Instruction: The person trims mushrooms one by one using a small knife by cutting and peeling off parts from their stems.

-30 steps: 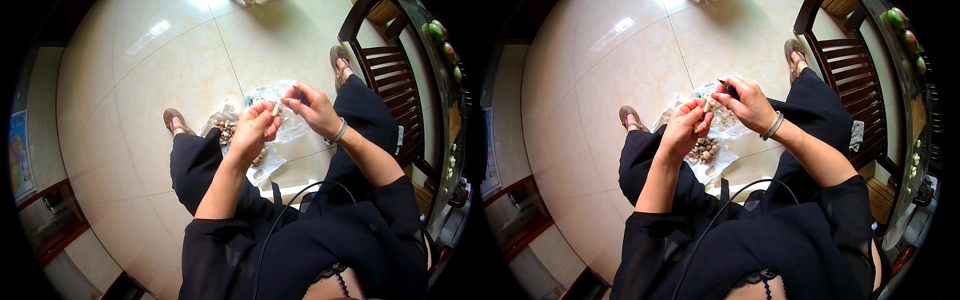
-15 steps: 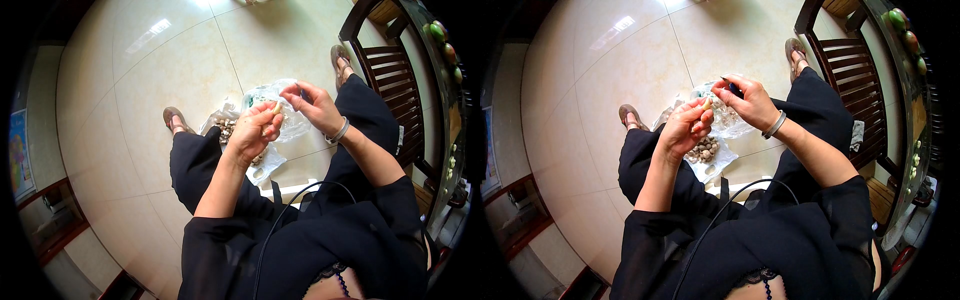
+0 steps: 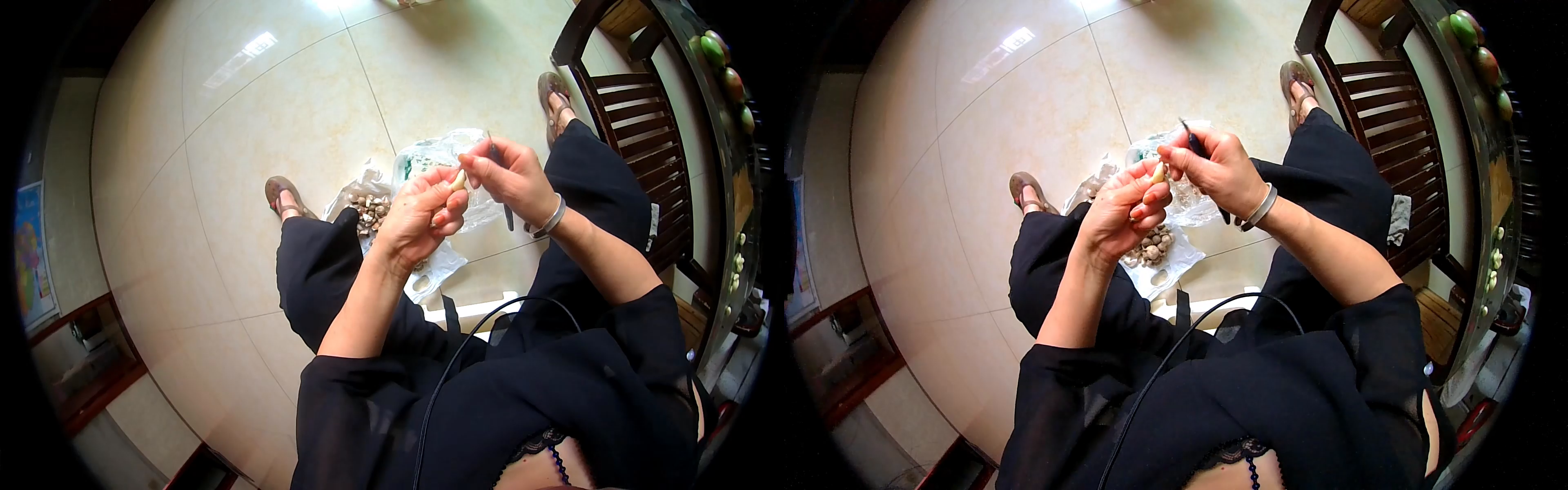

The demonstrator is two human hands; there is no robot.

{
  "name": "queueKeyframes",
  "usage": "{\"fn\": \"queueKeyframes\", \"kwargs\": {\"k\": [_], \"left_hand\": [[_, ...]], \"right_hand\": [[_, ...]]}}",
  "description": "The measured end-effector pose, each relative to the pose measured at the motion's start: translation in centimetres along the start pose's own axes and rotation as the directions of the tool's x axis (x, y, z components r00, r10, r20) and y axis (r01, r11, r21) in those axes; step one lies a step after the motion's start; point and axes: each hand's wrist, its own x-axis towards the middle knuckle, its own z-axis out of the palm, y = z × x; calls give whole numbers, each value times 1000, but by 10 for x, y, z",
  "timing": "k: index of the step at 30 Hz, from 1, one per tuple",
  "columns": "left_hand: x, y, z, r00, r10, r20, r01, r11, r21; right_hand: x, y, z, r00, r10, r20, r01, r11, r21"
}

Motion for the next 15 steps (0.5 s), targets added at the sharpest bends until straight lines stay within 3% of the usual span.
{"fn": "queueKeyframes", "kwargs": {"k": [1, 4, 8, 11, 15], "left_hand": [[0, 0, 1, 1000, 12, -2, -12, 1000, -16], [0, 0, 1, 999, 37, -14, -38, 999, -35], [-1, 1, 1, 997, 52, -63, -54, 998, -15], [-3, 2, 10, 965, 76, -252, -41, 989, 140], [-6, -4, -1, 933, 250, -258, -145, 919, 367]], "right_hand": [[0, -1, 0, 994, 110, -14, -108, 987, 115], [2, -1, -2, 993, 115, -34, -109, 982, 155], [2, 2, -4, 999, 45, -16, -44, 996, 74], [2, 0, -2, 1000, -4, -20, -2, 954, -301], [1, 7, 3, 1000, -26, -9, 24, 983, -183]]}}
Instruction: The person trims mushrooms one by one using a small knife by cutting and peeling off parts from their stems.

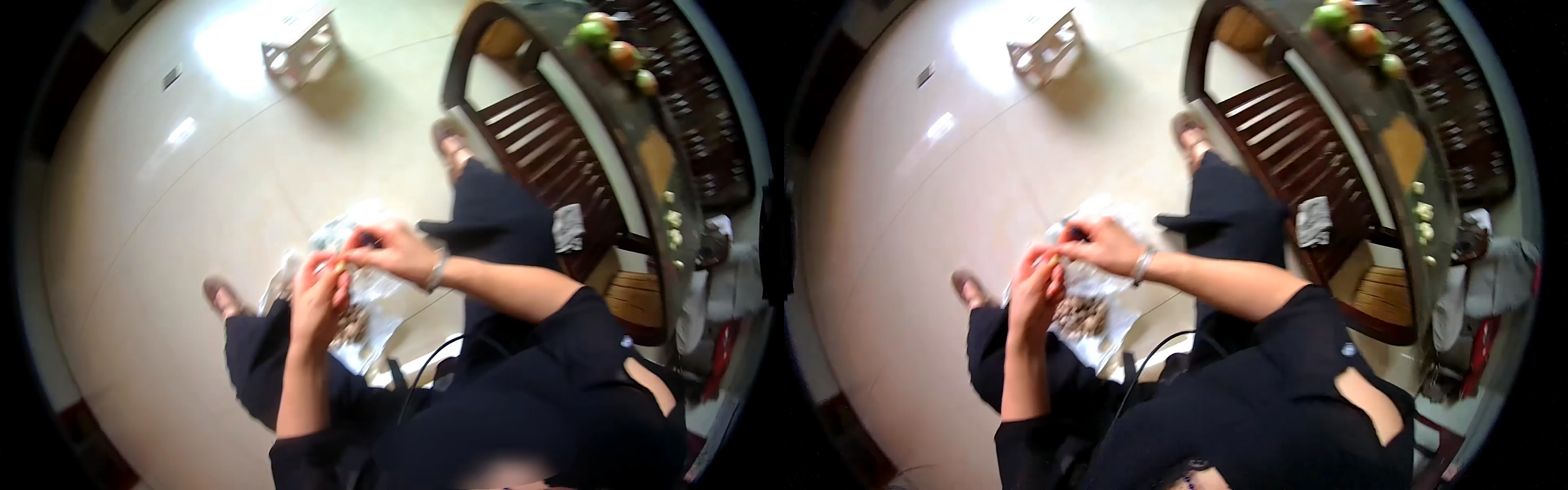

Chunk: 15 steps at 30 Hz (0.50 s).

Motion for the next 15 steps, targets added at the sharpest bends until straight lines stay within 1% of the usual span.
{"fn": "queueKeyframes", "kwargs": {"k": [1, 2, 3, 5, 7, 9, 11, 13, 15], "left_hand": [[2, -2, 0, 1000, 25, -13, -25, 1000, -1], [3, -1, 2, 999, 38, -25, -38, 999, 19], [5, -1, 3, 999, 48, -8, -47, 999, 27], [5, -6, 3, 998, 57, 3, -57, 998, 36], [6, -8, 3, 997, 73, 11, -74, 996, 42], [6, -8, 4, 996, 90, 13, -91, 995, 52], [5, -6, 6, 994, 94, -52, -90, 993, 79], [5, -7, 5, 993, 101, -57, -96, 992, 83], [3, -7, 8, 989, 116, -94, -106, 988, 109]], "right_hand": [[3, 5, -2, 998, -58, 1, 58, 997, -51], [4, 5, -5, 999, -51, 15, 51, 997, -57], [5, 7, -6, 999, 14, 51, -19, 994, 103], [4, 14, -7, 991, 92, 94, -111, 968, 226], [3, 12, -9, 991, 96, 89, -108, 983, 145], [3, 10, -9, 993, 87, 85, -99, 984, 146], [4, 11, -9, 991, 71, 111, -92, 976, 199], [4, 11, -7, 992, 72, 106, -93, 974, 206], [4, 11, -7, 995, 50, 81, -58, 993, 104]]}}
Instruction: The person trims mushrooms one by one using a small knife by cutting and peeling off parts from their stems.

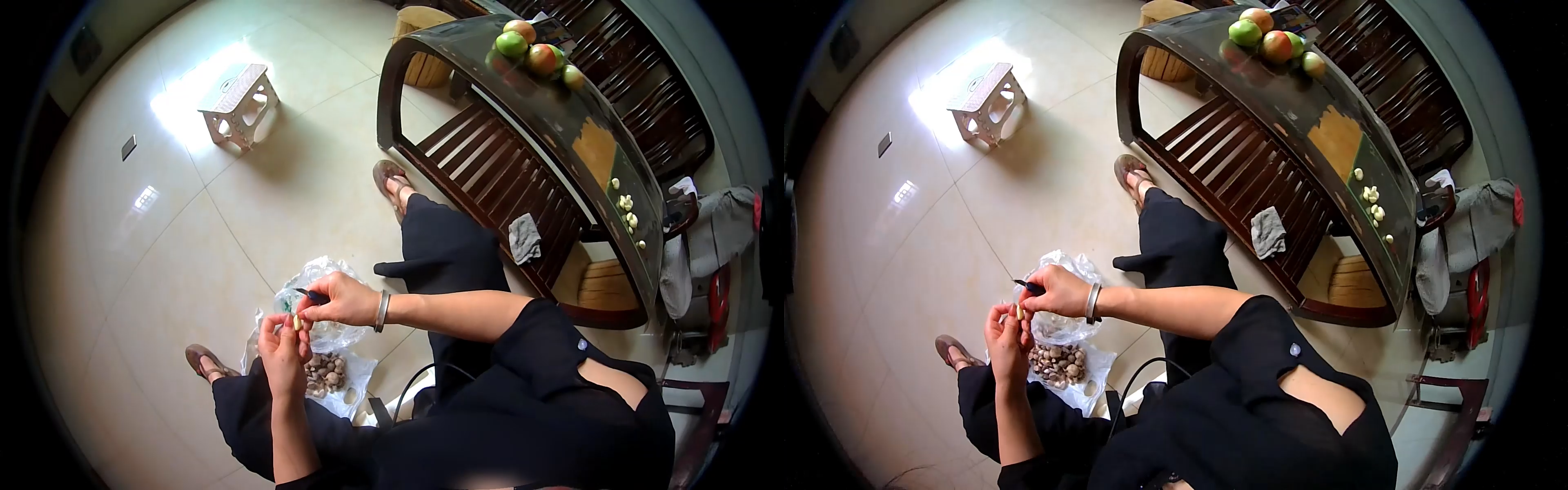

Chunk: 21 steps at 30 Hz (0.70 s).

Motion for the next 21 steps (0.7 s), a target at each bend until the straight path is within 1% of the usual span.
{"fn": "queueKeyframes", "kwargs": {"k": [4, 5, 7, 9, 12, 14, 16, 18, 21], "left_hand": [[0, -5, 1, 999, 37, -11, -37, 999, 20], [1, -5, 2, 999, 47, -8, -47, 999, 11], [1, -8, 3, 998, 55, -8, -55, 998, 2], [1, -12, 3, 996, 85, -15, -86, 996, -38], [3, -16, 2, 996, 91, -9, -91, 993, -76], [4, -13, 6, 998, 59, -31, -62, 993, -96], [5, -13, 3, 1000, -1, 23, 5, 985, -173], [5, -13, 2, 997, -61, 43, 70, 968, -240], [7, -14, -4, 981, -133, 142, 178, 910, -375]], "right_hand": [[-2, -4, 1, 998, -13, -59, 7, 995, -103], [-2, -4, 1, 998, -13, -59, 6, 995, -104], [-3, -5, 1, 995, -50, -81, 37, 987, -157], [-2, -3, 2, 994, -58, -91, 42, 985, -170], [-2, -2, 3, 991, -78, -113, 56, 980, -192], [-1, -3, 2, 989, -89, -116, 65, 979, -195], [0, -3, 2, 973, -179, -144, 123, 935, -331], [-1, -5, 2, 989, -67, -133, 28, 959, -281], [-2, -4, 1, 992, -46, -114, 25, 984, -174]]}}
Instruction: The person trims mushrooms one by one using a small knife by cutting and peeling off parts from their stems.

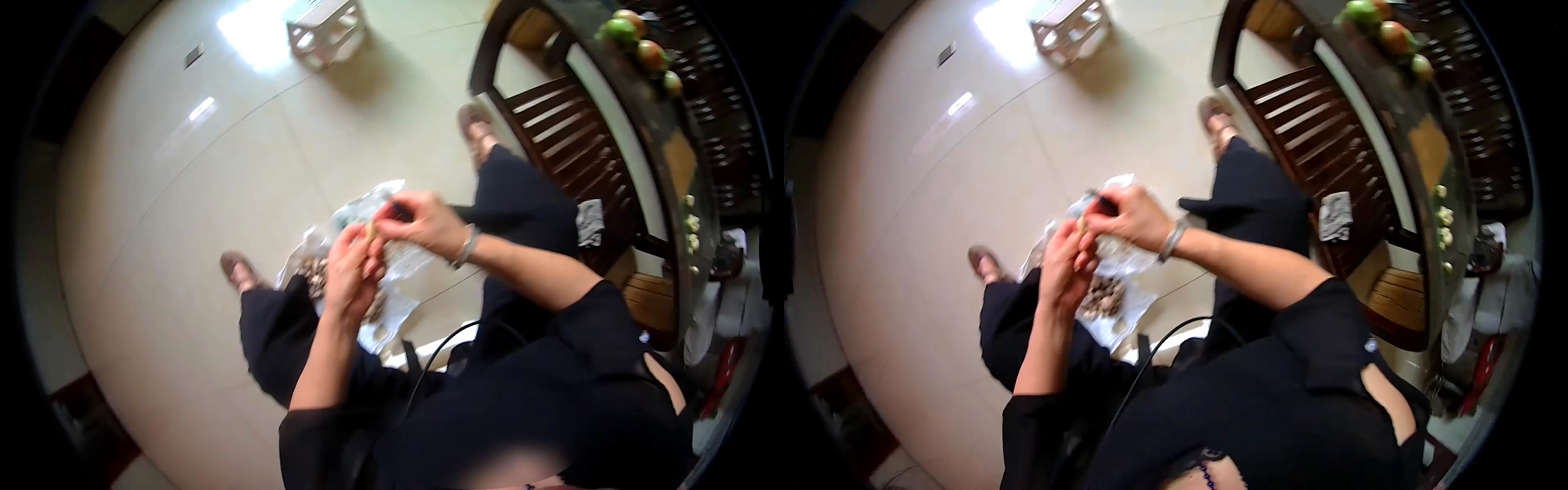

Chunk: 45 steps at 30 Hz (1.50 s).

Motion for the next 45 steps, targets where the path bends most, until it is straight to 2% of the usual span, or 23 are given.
{"fn": "queueKeyframes", "kwargs": {"k": [3, 7, 10, 12, 13, 15, 17, 18, 21, 24, 27, 29, 31, 32, 33, 34, 35, 38, 39, 40, 41, 43, 45], "left_hand": [[2, 2, 1, 988, -28, 155, 51, 988, -146], [1, 4, 6, 976, -17, 218, 63, 977, -206], [2, 4, 4, 966, -16, 258, 82, 965, -250], [2, 5, 4, 971, -22, 239, 85, 963, -256], [2, 5, 4, 975, -29, 220, 87, 962, -260], [2, 6, 4, 974, -37, 223, 95, 963, -254], [3, 6, 5, 968, -53, 244, 115, 962, -246], [2, 6, 5, 976, -87, 199, 127, 972, -196], [0, 4, 5, 973, -173, 151, 189, 977, -101], [0, 3, 3, 968, -211, 139, 230, 964, -136], [4, 4, 1, 977, -139, 161, 141, 990, -2], [7, 5, -7, 991, -112, 70, 104, 989, 109], [10, 5, -14, 997, -67, 26, 63, 990, 122], [8, 6, -13, 999, -50, 1, 50, 988, 144], [8, 7, -16, 999, -46, 11, 44, 988, 145], [9, 7, -20, 999, -34, 25, 30, 984, 175], [10, 7, -22, 999, -22, 37, 14, 979, 202], [11, 4, -25, 1000, 6, 9, -8, 954, 299], [12, 2, -28, 1000, 15, -11, -10, 927, 375], [13, -1, -31, 999, 41, -5, -35, 909, 415], [16, -4, -34, 999, 47, -3, -41, 910, 412], [22, -12, -39, 990, 77, -118, 9, 801, 599], [29, -19, -46, 989, 80, -123, 15, 781, 624]], "right_hand": [[2, 1, 2, 995, -33, -98, 41, 996, 81], [3, -9, -3, 998, -10, -56, 20, 982, 185], [3, -12, -8, 999, 44, -22, -41, 992, 116], [4, -5, -10, 999, -24, -46, 16, 987, -163], [4, -6, -9, 999, -24, -46, 16, 986, -163], [4, -10, -4, 995, -81, -66, 81, 997, -1], [5, -12, -5, 984, -175, -39, 175, 985, -6], [3, -15, -6, 996, -85, 24, 84, 996, 42], [7, -2, -3, 913, -394, 104, 407, 872, -271], [7, 6, 1, 886, -463, 27, 449, 841, -303], [4, -8, -4, 909, -397, -128, 346, 888, -303], [4, -23, -26, 928, -313, -200, 303, 950, -81], [3, -40, -66, 917, -262, -302, 270, 963, -16], [-3, -51, -90, 879, -287, -380, 336, 939, 70], [-24, -81, -115, 859, -216, -464, 201, 976, -81], [-29, -67, -149, 781, -318, -538, 363, 931, -24], [-50, -75, -180, 716, -361, -597, 223, 929, -294], [-120, -67, -272, 457, -522, -720, -169, 744, -647], [-148, -63, -295, 389, -501, -773, -399, 665, -631], [-174, -50, -322, 332, -519, -787, -444, 650, -617], [-196, -59, -326, 306, -506, -806, -615, 541, -573], [-239, -52, -350, 311, -506, -804, -719, 428, -547], [-267, -43, -363, 319, -449, -834, -790, 359, -496]]}}
